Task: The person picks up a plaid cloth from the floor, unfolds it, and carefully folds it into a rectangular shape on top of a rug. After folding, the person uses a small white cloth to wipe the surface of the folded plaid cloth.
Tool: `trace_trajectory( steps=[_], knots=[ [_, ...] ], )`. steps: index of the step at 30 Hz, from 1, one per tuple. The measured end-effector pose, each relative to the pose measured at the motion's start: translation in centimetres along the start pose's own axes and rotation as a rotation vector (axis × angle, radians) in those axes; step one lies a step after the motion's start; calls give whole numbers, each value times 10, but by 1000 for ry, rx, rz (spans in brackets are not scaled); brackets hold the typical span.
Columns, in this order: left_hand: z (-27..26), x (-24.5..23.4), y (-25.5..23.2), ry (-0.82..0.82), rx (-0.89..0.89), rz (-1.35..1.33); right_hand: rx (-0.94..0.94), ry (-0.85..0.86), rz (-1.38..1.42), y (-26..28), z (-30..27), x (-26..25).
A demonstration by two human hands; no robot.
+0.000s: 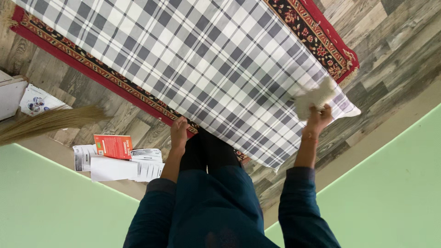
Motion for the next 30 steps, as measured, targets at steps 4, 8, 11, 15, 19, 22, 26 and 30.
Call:
trace_trajectory(
  steps=[4, 8, 11, 15, 19, 22, 26, 30],
  knots=[
    [-14, -4, -2, 9, -6, 148, 407, -206, 260, -10, 94, 21],
    [-31, -27, -7, -15, -134, 231, 141, 24, -106, -15, 109, 133],
    [-40, -47, 5, -47, -207, 229, -292, 170, -381, -30, 32, 254],
    [-41, -58, 9, -194, -301, 52, -438, 546, -570, -87, -164, 339],
    [-35, -71, 0, -401, -477, -137, -292, 1007, -746, -126, -312, 336],
    [-31, -77, 6, -459, -280, -198, 107, 1238, -762, -127, -346, 324],
    [-31, -76, -11, -466, 124, 150, 432, 1187, -389, -74, -320, 309],
    [-36, -67, -36, -469, 14, 148, 226, 890, -25, 20, -221, 249]
  ],
)
Point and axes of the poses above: each hand's wrist, its own z-axis towards the middle knuckle, its own x-axis out of the palm, y = z × x, the point moved 1 cm from there along z, towards the middle knuckle, and after that the axes turned 11 degrees about x, right-handed, at the moved point
